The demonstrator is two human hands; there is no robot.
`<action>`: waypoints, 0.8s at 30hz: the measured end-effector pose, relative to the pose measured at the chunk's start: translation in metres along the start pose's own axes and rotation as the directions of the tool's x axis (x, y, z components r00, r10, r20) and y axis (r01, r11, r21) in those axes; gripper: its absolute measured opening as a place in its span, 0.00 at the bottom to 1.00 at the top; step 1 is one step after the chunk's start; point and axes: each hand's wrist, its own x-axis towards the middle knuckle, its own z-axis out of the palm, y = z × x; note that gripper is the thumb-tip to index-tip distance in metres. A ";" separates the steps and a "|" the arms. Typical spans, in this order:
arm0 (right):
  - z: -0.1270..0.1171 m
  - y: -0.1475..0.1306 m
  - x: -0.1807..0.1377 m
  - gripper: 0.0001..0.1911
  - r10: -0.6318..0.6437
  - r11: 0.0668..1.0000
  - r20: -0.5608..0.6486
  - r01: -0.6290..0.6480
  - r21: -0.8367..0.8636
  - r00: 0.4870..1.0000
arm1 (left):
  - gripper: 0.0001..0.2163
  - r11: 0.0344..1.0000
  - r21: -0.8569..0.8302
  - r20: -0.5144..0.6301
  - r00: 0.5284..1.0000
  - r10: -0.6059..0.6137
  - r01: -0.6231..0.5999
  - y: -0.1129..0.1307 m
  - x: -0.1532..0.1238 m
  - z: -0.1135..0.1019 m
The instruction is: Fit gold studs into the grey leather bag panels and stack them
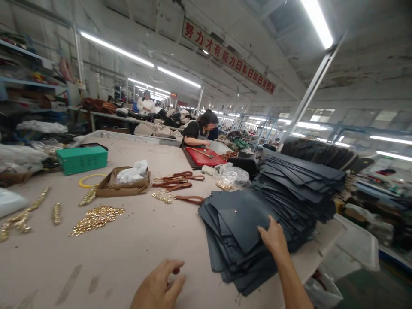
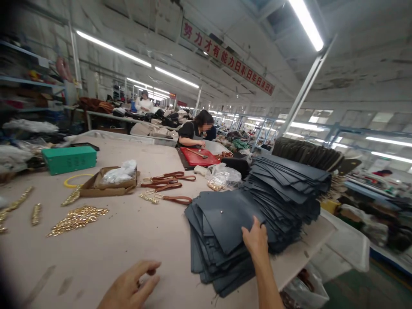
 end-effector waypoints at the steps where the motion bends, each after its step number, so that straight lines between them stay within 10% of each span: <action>1: -0.001 0.003 0.005 0.38 -0.034 0.996 -0.009 0.033 -0.082 0.999 | 0.13 0.999 0.008 0.022 0.999 -0.033 0.033 0.007 0.014 0.009; 5: 0.012 -0.011 0.036 0.27 -0.255 0.911 0.160 0.293 -0.292 0.954 | 0.17 0.995 0.056 0.041 0.996 -0.082 0.080 0.029 0.064 0.046; 14: 0.126 -0.095 0.127 0.21 -0.461 0.722 0.600 0.669 -0.174 0.654 | 0.19 0.979 0.170 0.025 0.994 0.110 -0.113 0.015 0.114 0.099; 24: 0.157 -0.106 0.105 0.25 -0.493 0.636 0.730 0.769 -0.070 0.474 | 0.23 0.919 0.296 0.120 0.965 0.234 -0.260 -0.011 0.112 0.119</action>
